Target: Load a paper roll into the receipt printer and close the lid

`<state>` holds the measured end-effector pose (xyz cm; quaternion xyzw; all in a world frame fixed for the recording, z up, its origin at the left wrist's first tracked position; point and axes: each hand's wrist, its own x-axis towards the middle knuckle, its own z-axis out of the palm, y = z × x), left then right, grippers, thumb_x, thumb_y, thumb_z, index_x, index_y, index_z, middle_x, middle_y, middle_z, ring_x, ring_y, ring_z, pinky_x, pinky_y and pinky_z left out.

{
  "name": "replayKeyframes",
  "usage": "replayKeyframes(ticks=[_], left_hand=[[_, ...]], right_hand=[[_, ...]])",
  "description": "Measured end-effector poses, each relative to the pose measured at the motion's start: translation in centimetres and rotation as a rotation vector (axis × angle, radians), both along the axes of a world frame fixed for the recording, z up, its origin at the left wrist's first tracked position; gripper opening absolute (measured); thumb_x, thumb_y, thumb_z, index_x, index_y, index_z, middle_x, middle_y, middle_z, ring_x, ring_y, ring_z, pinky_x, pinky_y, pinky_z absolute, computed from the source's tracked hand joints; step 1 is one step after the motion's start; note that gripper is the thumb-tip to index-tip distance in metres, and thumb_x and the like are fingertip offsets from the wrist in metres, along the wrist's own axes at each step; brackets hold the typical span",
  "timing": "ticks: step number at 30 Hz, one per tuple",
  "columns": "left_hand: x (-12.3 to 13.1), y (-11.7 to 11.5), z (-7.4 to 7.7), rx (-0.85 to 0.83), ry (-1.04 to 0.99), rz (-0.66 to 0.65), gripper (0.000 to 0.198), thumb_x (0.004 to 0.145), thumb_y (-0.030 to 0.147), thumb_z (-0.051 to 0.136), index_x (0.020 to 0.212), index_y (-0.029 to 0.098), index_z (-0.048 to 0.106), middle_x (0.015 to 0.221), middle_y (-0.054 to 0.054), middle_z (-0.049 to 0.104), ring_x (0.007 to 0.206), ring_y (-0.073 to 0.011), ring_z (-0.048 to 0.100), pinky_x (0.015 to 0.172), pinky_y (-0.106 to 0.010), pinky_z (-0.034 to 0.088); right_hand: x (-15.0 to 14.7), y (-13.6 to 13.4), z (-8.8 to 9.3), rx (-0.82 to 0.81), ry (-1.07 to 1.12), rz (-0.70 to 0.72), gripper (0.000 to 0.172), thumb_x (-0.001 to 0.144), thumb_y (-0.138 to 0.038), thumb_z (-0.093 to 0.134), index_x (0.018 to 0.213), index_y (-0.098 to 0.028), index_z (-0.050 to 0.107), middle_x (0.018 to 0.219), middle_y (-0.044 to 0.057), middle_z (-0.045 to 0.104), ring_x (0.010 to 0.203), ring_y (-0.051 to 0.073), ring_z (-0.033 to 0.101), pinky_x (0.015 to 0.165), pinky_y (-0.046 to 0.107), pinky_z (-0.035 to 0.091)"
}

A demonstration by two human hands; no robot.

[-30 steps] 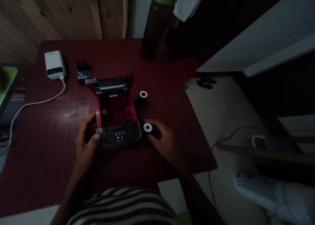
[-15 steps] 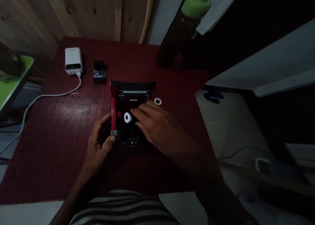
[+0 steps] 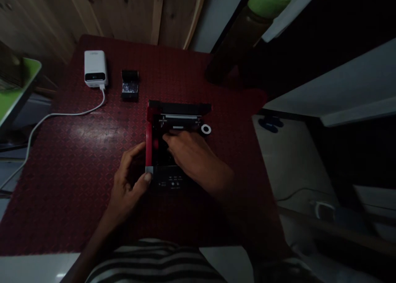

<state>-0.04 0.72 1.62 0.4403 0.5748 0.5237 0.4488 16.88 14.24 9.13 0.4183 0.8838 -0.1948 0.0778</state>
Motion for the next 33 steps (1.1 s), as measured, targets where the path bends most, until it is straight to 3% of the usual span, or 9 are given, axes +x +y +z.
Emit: replayKeyframes(ticks=[3, 6, 11, 16, 19, 22, 27, 30, 33], left_hand=[[0.0, 0.1, -0.1, 0.014, -0.009, 0.008, 0.064, 0.105, 0.058, 0.078, 0.161, 0.030, 0.068, 0.163, -0.012, 0.068, 0.150, -0.0374, 0.066, 0.126, -0.052, 0.054], [-0.1, 0.2, -0.2, 0.035, -0.003, 0.014, 0.061, 0.105, 0.056, 0.078, 0.160, 0.031, 0.069, 0.161, -0.011, 0.069, 0.147, -0.0359, 0.068, 0.121, -0.048, 0.058], [0.0, 0.3, -0.2, 0.062, -0.012, 0.016, 0.059, 0.105, 0.055, 0.078, 0.158, 0.031, 0.071, 0.155, -0.010, 0.075, 0.139, -0.0339, 0.075, 0.114, -0.046, 0.061], [0.0, 0.4, 1.1, 0.027, 0.012, 0.094, 0.057, 0.105, 0.058, 0.076, 0.155, 0.030, 0.075, 0.156, -0.011, 0.076, 0.146, -0.0383, 0.070, 0.117, -0.051, 0.060], [-0.6, 1.9, 2.0, 0.048, 0.076, 0.175, 0.055, 0.107, 0.060, 0.075, 0.154, 0.032, 0.076, 0.161, -0.010, 0.073, 0.150, -0.0383, 0.067, 0.121, -0.056, 0.055], [-1.4, 5.1, 2.9, 0.140, 0.126, 0.191, 0.060, 0.106, 0.067, 0.074, 0.156, 0.033, 0.074, 0.162, -0.011, 0.072, 0.152, -0.0374, 0.065, 0.126, -0.060, 0.050], [-1.4, 10.0, 4.4, 0.287, 0.192, 0.139, 0.060, 0.107, 0.075, 0.068, 0.145, 0.031, 0.080, 0.157, -0.009, 0.074, 0.146, -0.0331, 0.067, 0.123, -0.052, 0.051], [-0.7, 10.8, 4.8, 0.269, 0.162, 0.128, 0.056, 0.109, 0.076, 0.064, 0.130, 0.028, 0.085, 0.136, -0.008, 0.081, 0.127, -0.0290, 0.074, 0.115, -0.047, 0.055], [-0.2, 10.2, 4.8, 0.284, 0.118, 0.161, 0.047, 0.109, 0.070, 0.068, 0.111, 0.026, 0.085, 0.136, -0.008, 0.081, 0.131, -0.0286, 0.074, 0.120, -0.047, 0.053]], right_hand=[[1.2, -0.2, 0.3, -0.015, 0.151, 0.012, 0.043, 0.107, 0.005, 0.052, 0.131, -0.017, 0.080, 0.125, 0.014, 0.085, 0.113, 0.029, 0.082, 0.101, 0.044, 0.063], [2.8, -0.6, 0.7, -0.062, 0.347, 0.123, 0.041, 0.105, 0.006, 0.057, 0.124, -0.021, 0.083, 0.127, 0.009, 0.086, 0.121, 0.026, 0.079, 0.112, 0.045, 0.061], [4.0, -1.3, -0.1, 0.013, 0.469, 0.204, 0.023, 0.106, -0.001, 0.069, 0.107, -0.020, 0.082, 0.107, 0.007, 0.085, 0.105, 0.025, 0.074, 0.098, 0.041, 0.063], [3.7, -2.7, -1.7, 0.297, 0.633, 0.148, 0.022, 0.110, -0.003, 0.067, 0.096, -0.017, 0.077, 0.094, 0.005, 0.077, 0.091, 0.022, 0.067, 0.085, 0.035, 0.062], [3.7, -4.2, -2.2, 0.485, 0.743, 0.078, 0.024, 0.110, -0.001, 0.065, 0.095, -0.015, 0.077, 0.093, 0.005, 0.075, 0.087, 0.020, 0.065, 0.081, 0.033, 0.060], [3.7, -5.7, -2.7, 0.622, 0.782, 0.024, 0.026, 0.109, 0.001, 0.064, 0.093, -0.015, 0.076, 0.090, 0.005, 0.073, 0.084, 0.020, 0.062, 0.077, 0.033, 0.058], [3.5, -7.1, -3.6, 0.795, 0.789, -0.020, 0.026, 0.111, 0.001, 0.061, 0.098, -0.012, 0.080, 0.088, 0.006, 0.074, 0.080, 0.020, 0.062, 0.071, 0.033, 0.056], [3.5, -7.6, -4.0, 0.821, 0.804, -0.053, 0.027, 0.111, 0.000, 0.060, 0.098, -0.011, 0.080, 0.087, 0.007, 0.075, 0.079, 0.020, 0.063, 0.072, 0.033, 0.057], [3.6, -7.8, -4.2, 0.814, 0.835, -0.086, 0.028, 0.112, 0.001, 0.059, 0.098, -0.012, 0.081, 0.090, 0.007, 0.077, 0.081, 0.019, 0.065, 0.075, 0.031, 0.059]])
